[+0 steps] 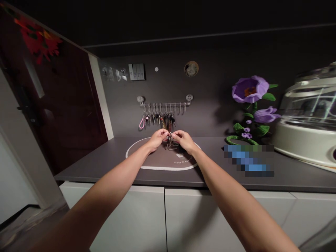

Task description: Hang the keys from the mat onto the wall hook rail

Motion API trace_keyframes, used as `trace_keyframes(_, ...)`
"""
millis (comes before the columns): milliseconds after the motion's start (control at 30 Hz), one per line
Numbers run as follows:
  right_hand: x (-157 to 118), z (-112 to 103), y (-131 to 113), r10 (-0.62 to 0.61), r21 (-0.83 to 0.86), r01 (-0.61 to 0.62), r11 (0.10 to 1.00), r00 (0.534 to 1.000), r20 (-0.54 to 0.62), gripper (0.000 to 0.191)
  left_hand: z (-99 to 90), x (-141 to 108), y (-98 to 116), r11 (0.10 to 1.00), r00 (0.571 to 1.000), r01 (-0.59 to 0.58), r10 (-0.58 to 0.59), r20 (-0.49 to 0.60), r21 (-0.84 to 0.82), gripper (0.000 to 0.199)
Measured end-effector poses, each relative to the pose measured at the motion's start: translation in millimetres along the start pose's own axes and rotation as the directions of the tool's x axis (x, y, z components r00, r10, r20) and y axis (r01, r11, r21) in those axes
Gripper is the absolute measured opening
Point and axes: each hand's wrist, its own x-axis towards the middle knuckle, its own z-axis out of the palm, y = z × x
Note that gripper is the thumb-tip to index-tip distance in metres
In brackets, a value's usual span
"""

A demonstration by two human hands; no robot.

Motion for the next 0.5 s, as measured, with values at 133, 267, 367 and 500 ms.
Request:
trace_keyframes(133, 0.9, 1.0, 1.2, -0.001, 0.017, 0.001, 1.0, 1.0, 0.016, 0.033, 0.2, -0.5, 1.9, 0.998, 1.0, 0.016, -0.018, -0.018, -0.06, 0.019)
trace_keyframes(267, -0.1, 3.0, -2.4, -0.013, 0.035, 0.014, 0.999, 1.0, -0.02, 0.03, 0.0, -0.2, 0.4, 0.995, 1.0, -0.012, 0.012, -0.005, -0.098, 0.022)
trace_keyframes(367, -0.2, 4.3, -5.4, -0.045, 0.041, 0.047, 0.998, 0.997, -0.057, 0.028, 0.0, 0.5, -1.4, 0.996, 0.999, -0.045, 0.045, -0.004, -0.074, 0.024)
trace_keyframes(500, 4.2, 4.7, -8.5, -0.023, 0.105, 0.03, 0.994, 0.997, -0.071, 0.028, -1.2, 3.0, -5.5, 0.995, 0.99, -0.057, 0.067, -0.125, 0.078, 0.021)
